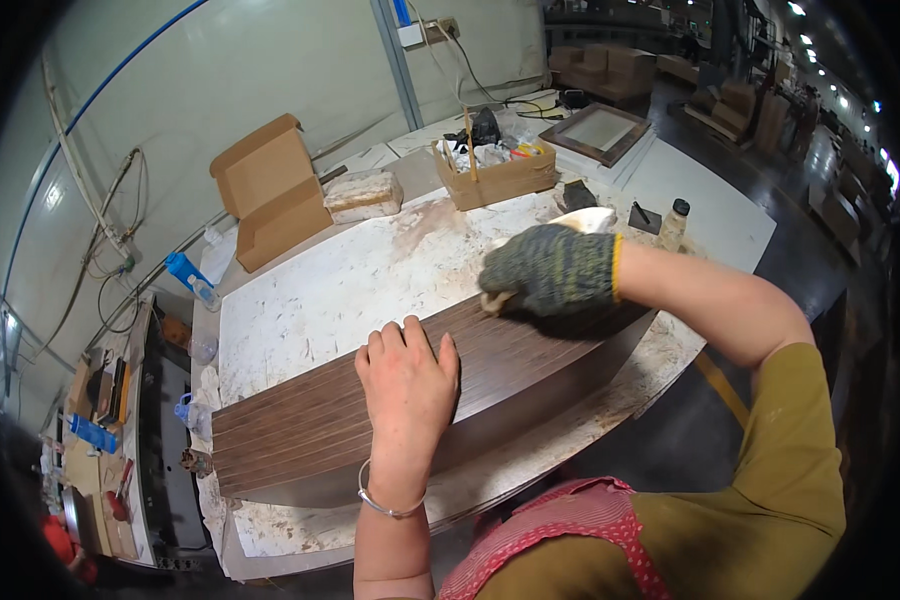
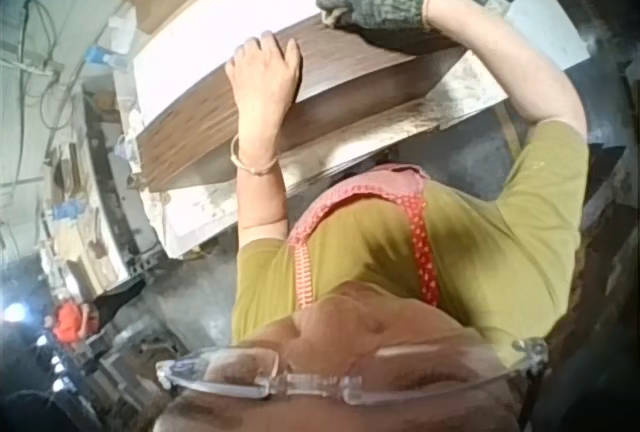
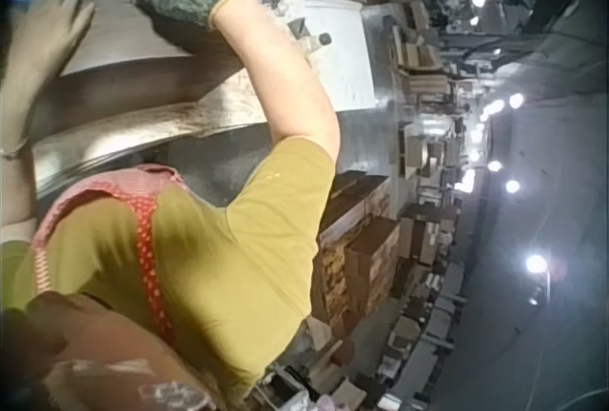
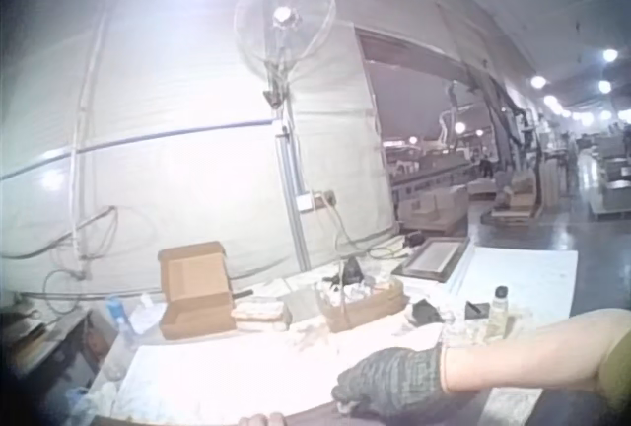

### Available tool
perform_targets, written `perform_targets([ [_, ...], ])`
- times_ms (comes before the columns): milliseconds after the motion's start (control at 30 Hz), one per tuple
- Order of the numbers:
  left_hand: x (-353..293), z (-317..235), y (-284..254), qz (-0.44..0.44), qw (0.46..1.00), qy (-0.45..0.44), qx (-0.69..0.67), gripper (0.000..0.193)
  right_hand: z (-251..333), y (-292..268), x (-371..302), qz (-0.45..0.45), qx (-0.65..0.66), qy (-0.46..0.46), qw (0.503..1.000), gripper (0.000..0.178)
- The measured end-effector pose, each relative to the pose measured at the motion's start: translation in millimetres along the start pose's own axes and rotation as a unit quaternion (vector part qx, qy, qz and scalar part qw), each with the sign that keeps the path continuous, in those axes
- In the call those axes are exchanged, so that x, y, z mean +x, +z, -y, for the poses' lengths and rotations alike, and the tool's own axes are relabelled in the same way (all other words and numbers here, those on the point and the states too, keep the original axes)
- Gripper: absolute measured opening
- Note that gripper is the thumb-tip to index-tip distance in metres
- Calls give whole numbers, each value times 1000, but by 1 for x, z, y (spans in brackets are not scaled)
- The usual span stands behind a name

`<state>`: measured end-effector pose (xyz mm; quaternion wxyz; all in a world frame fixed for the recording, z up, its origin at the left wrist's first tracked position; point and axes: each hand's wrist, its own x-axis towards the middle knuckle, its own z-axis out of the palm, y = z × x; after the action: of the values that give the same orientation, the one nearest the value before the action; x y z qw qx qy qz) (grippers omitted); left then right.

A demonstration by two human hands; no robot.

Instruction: The person applies liquid from a bottle onto a cloth and wipes down wooden boards with the cloth.

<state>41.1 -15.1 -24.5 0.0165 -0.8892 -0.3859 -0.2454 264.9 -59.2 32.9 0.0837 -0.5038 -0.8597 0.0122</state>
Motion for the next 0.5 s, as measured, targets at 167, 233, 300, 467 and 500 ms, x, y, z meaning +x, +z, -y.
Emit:
perform_targets([
  [167,5,-2,1,8,1000,1,4,34,11,10,16,-13,-31,14,999,19],
  [233,4,2,3,-3,1000,3,1,33,1,5,9,-21,-3,-10,1000,18],
  [300,4,1,2,-1,1000,2,4,34,-7,0,-7,-16,-12,11,1000,19],
  [467,7,-4,2,5,1000,4,9,34,11,9,9,-38,-14,7,999,12],
  [500,6,-1,3,5,1000,3,6,35,9,14,12,-53,-1,4,999,13],
])
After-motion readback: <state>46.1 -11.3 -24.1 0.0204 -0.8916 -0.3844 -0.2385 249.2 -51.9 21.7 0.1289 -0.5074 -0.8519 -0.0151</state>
